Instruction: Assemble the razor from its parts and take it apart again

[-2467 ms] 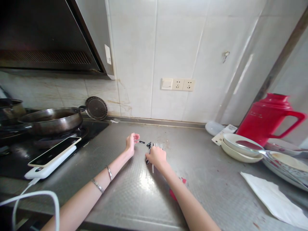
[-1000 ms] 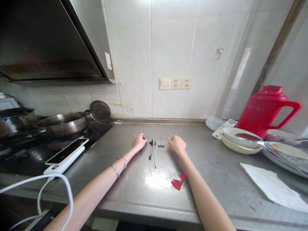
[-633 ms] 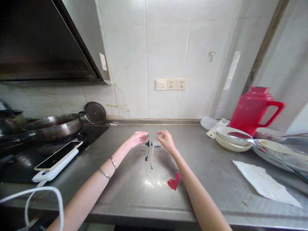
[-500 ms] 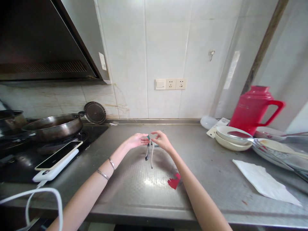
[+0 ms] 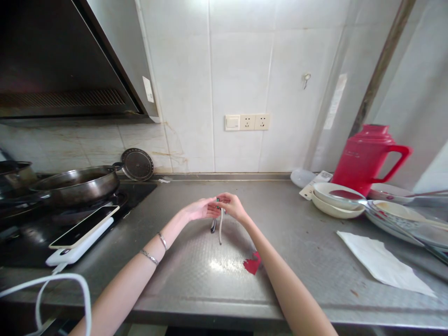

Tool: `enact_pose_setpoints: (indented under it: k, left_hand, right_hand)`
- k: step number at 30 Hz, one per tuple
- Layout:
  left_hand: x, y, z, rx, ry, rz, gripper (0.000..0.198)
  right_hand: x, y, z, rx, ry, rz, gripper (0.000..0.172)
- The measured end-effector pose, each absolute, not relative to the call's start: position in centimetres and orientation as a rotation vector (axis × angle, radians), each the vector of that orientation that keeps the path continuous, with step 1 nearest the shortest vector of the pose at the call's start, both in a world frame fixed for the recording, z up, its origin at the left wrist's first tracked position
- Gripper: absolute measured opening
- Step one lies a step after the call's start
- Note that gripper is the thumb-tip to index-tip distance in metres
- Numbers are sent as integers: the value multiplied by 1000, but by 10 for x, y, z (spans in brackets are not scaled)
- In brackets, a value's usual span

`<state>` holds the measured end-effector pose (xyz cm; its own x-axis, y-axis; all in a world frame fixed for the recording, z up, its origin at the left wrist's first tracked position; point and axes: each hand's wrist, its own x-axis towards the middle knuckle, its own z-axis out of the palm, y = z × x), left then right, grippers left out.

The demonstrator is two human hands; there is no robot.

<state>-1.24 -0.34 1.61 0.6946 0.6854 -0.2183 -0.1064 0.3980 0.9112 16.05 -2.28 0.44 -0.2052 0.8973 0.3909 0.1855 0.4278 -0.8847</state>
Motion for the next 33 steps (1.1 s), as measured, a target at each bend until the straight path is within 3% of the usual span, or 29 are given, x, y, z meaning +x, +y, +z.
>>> enact_pose_setpoints:
  k: [5,16,26,33]
  left_hand:
    - [-12,-1,11,1129,674,591,17]
    - [-16,8,7,1224,837,795,15]
    - [-13,8,2,1203,883,817,12]
    - [-14,12,-2,1294,1072,933,16]
  right_hand:
    - [165,-17,2,-992,-1553,852,32]
    - [177,-9,-3,-1079,-1586,841,26]
    - [182,-12,-6,-1148,-1815,453,20]
    - [211,-2,-19,-1216,-1847,380,21]
